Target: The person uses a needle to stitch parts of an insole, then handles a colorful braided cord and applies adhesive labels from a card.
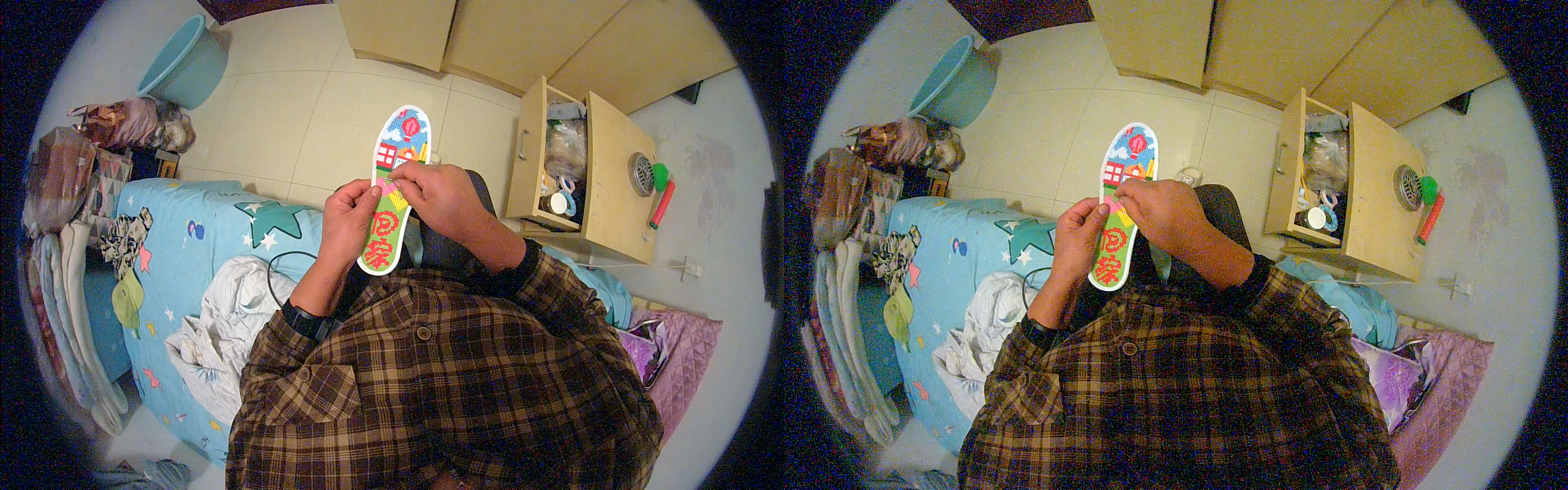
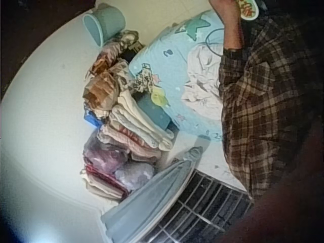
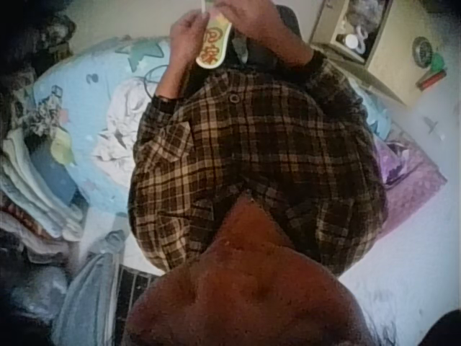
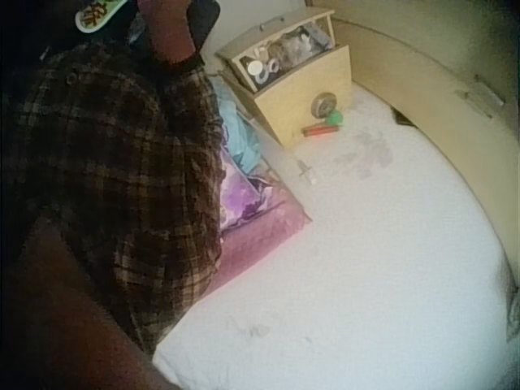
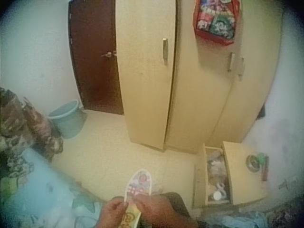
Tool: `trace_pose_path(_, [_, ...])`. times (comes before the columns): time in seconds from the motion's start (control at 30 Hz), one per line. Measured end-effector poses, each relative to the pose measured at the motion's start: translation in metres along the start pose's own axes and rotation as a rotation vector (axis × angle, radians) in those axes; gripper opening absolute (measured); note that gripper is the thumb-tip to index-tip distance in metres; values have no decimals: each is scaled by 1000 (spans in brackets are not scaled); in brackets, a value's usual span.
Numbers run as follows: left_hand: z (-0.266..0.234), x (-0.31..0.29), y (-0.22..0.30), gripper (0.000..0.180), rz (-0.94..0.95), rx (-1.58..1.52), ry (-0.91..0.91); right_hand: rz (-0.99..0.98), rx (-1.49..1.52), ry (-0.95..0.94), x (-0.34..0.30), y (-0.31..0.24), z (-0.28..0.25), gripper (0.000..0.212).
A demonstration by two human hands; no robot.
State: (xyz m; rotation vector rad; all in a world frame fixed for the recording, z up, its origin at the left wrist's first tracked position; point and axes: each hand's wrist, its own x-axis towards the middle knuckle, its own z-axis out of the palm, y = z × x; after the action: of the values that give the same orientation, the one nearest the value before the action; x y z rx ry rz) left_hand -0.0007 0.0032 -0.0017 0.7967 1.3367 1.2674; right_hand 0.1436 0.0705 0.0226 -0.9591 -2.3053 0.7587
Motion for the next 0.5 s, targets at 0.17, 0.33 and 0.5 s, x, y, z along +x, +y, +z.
trace_pose_path(0.17, [-1, 0, 0, 15, -26, -15, -9, -1, 4, -1, 0, 1, 1, 13])
trace_pose_path(0.33, [-1, 0, 1, 15, -23, -17, -19, 15, 20, -43, 0, 0, -1, 16])
trace_pose_path(0.5, [-1, 0, 2, 16, -22, -21, -24, 5, 36, -24, 0, 1, -1, 16])
